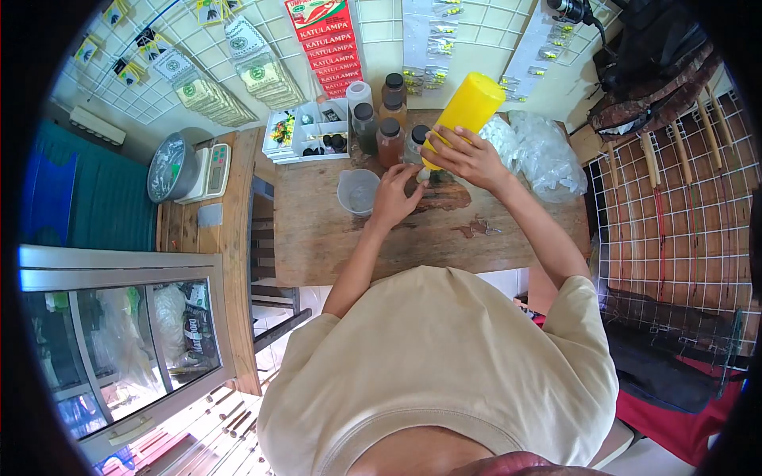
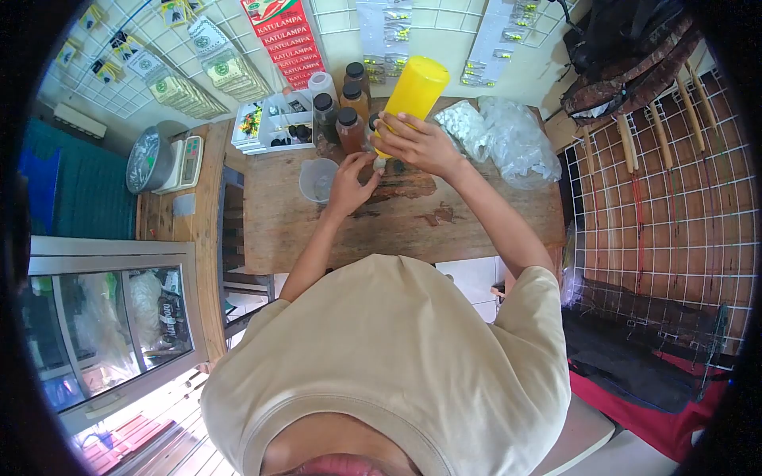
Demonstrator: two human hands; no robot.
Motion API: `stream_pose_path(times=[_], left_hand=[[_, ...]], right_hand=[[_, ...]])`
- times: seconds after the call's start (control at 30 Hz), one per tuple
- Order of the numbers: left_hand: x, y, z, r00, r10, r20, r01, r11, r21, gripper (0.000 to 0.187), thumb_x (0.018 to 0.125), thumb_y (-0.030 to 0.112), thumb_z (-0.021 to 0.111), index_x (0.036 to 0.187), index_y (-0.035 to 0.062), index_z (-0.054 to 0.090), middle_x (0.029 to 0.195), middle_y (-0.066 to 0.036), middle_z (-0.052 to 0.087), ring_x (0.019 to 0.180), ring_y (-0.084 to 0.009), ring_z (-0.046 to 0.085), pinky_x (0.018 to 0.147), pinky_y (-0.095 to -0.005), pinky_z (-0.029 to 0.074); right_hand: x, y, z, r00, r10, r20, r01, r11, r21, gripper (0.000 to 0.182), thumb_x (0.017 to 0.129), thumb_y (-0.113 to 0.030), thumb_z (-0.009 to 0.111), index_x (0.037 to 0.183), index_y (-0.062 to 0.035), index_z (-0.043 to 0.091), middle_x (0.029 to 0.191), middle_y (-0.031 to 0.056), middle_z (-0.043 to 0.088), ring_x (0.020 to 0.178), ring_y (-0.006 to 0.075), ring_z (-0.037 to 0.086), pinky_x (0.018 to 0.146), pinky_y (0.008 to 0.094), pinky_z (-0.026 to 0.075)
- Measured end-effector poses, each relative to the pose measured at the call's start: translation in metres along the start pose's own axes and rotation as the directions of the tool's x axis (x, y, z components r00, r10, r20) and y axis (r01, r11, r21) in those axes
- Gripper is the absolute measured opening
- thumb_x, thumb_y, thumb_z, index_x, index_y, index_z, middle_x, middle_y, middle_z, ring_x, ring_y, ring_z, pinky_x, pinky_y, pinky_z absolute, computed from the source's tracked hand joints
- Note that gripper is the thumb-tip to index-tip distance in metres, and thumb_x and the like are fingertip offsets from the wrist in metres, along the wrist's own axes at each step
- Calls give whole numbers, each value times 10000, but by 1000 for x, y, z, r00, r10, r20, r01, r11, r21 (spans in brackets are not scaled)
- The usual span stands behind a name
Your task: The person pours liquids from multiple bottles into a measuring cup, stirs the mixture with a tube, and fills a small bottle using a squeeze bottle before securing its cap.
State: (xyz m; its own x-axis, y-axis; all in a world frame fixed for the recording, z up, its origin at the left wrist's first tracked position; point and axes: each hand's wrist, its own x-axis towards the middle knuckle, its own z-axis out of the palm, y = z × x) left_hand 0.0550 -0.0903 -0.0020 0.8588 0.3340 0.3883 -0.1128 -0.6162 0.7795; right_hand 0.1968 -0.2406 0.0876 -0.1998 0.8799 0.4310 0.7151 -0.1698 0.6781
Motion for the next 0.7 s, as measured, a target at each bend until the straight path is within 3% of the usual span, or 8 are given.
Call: stream_pose_path(times=[0.4,0.7], left_hand=[[1,-2,1,1000,27,8,-27,1000,4,343,809,185,699,1128,73,646,1059,-123,663,1064,-312,578,914,-414,460],[-1,3,-1,1000,27,-13,-26,1000,13,326,811,182,698,1115,73,651,1055,-125,663,1051,-318,586,907,-415,466]], right_hand=[[0,0,1,999,-29,-21,28,999,-39,413,827,-217,570,1235,-275,546,1268,-56,524,1306,121,408,1137,337,235],[-7,-4,3,999,35,-42,-34,999,21,443,833,-210,564,1270,-282,536,1295,-51,515,1319,134,408,1133,337,238]])
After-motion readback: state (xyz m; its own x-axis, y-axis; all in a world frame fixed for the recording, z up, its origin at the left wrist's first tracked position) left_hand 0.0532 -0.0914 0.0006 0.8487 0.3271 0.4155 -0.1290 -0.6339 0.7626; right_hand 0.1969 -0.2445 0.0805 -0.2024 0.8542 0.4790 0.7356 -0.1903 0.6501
